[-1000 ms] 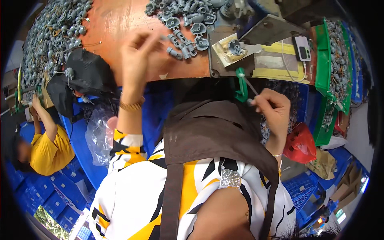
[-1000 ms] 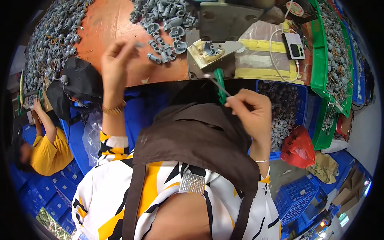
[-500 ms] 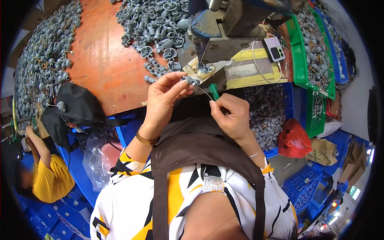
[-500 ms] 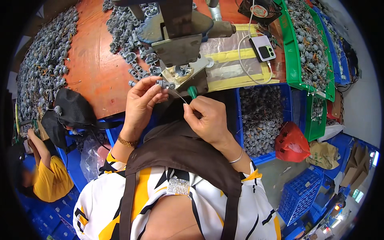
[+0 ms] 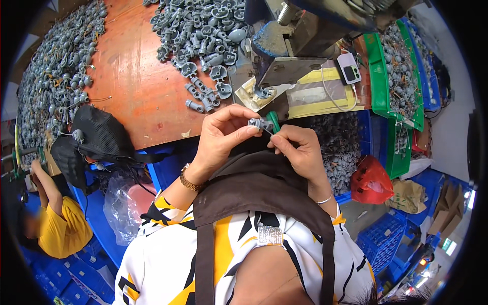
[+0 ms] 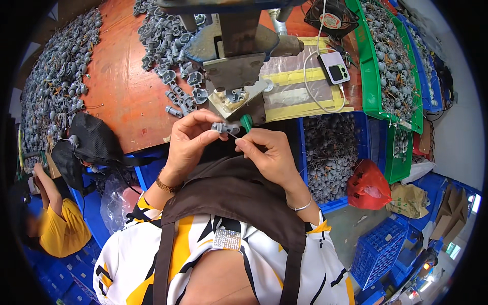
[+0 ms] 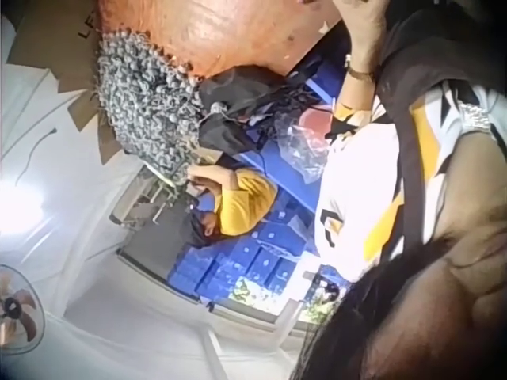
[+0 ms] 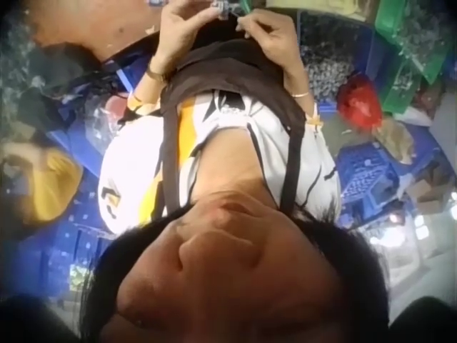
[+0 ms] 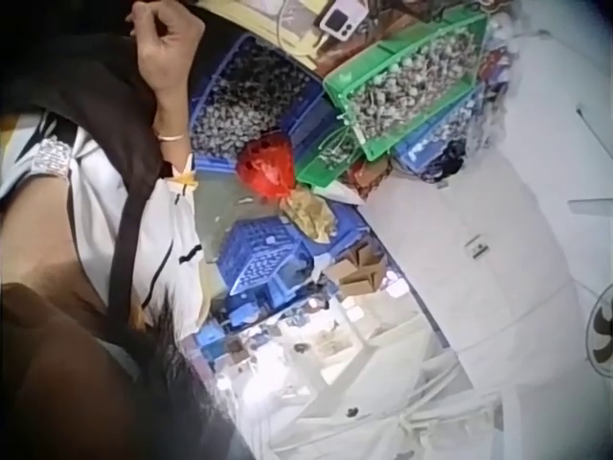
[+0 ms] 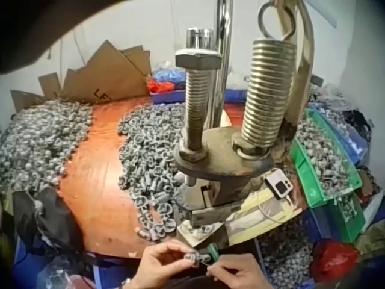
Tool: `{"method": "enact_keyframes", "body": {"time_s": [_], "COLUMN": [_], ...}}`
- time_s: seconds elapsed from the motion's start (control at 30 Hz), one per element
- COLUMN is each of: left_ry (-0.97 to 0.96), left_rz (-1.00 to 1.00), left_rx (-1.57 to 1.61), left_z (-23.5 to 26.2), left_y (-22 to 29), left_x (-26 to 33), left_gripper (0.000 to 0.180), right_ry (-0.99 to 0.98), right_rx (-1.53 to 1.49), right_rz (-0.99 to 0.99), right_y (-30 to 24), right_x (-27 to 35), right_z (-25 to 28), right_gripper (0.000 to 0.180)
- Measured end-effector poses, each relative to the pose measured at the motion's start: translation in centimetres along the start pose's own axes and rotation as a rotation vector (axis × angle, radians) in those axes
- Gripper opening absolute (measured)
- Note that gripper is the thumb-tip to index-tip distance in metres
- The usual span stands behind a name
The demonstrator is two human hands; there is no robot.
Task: The person assembles small metal parts by hand using a manual press machine at a workstation, taking parts from bins and pressing them into a finished assembly.
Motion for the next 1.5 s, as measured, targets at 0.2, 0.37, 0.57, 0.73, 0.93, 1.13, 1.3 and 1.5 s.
{"method": "enact_keyframes", "body": {"time_s": [0.2,0.37,0.57,0.73,0.93,1.13,1.3,1.5], "left_ry": [-0.175,-0.448,-0.026,0.38,-0.224,0.144,0.203,0.153], "left_rz": [-0.142,-0.549,-0.66,-0.66,-0.704,-0.49,-0.445,-0.421], "left_rx": [-0.432,-0.916,-0.813,-0.561,-1.435,-1.032,-1.109,-1.148], "left_z": [-2.9,-6.2,-3.2,0.8,-6.7,-2.5,-1.1,-1.4], "left_y": [1.1,2.6,6.0,7.1,4.1,3.5,3.1,3.0], "left_x": [0.4,1.6,2.2,1.4,1.3,-0.9,-3.0,-3.9], "left_gripper": [0.016,0.023,0.013,0.013,0.03,0.022,0.021,0.017], "right_ry": [-0.066,-0.18,0.217,0.252,-0.005,0.22,0.374,0.168], "right_rx": [-0.123,-0.807,-0.341,-0.035,-0.067,-0.109,0.428,0.442], "right_rz": [-0.158,-0.449,-0.191,-0.082,0.009,-0.088,0.024,0.01], "right_y": [1.4,3.2,3.2,3.5,0.8,1.9,0.7,-0.1], "right_x": [0.4,1.1,-0.1,-1.7,-2.9,-3.9,-4.1,-4.3], "right_z": [-0.2,-2.0,2.2,2.8,-0.2,0.5,0.9,1.9], "right_gripper": [0.018,0.014,0.008,0.007,0.014,0.016,0.011,0.017]}}
Point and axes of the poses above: each hand's wrist, its own x-axis away from the middle knuckle, its own z-axis out of the back of the hand, y = z × x, the point moved 8 cm from there along -x, towards the middle knuckle, and after that the axes turned 15 degrees about x, right-handed, at the moved point
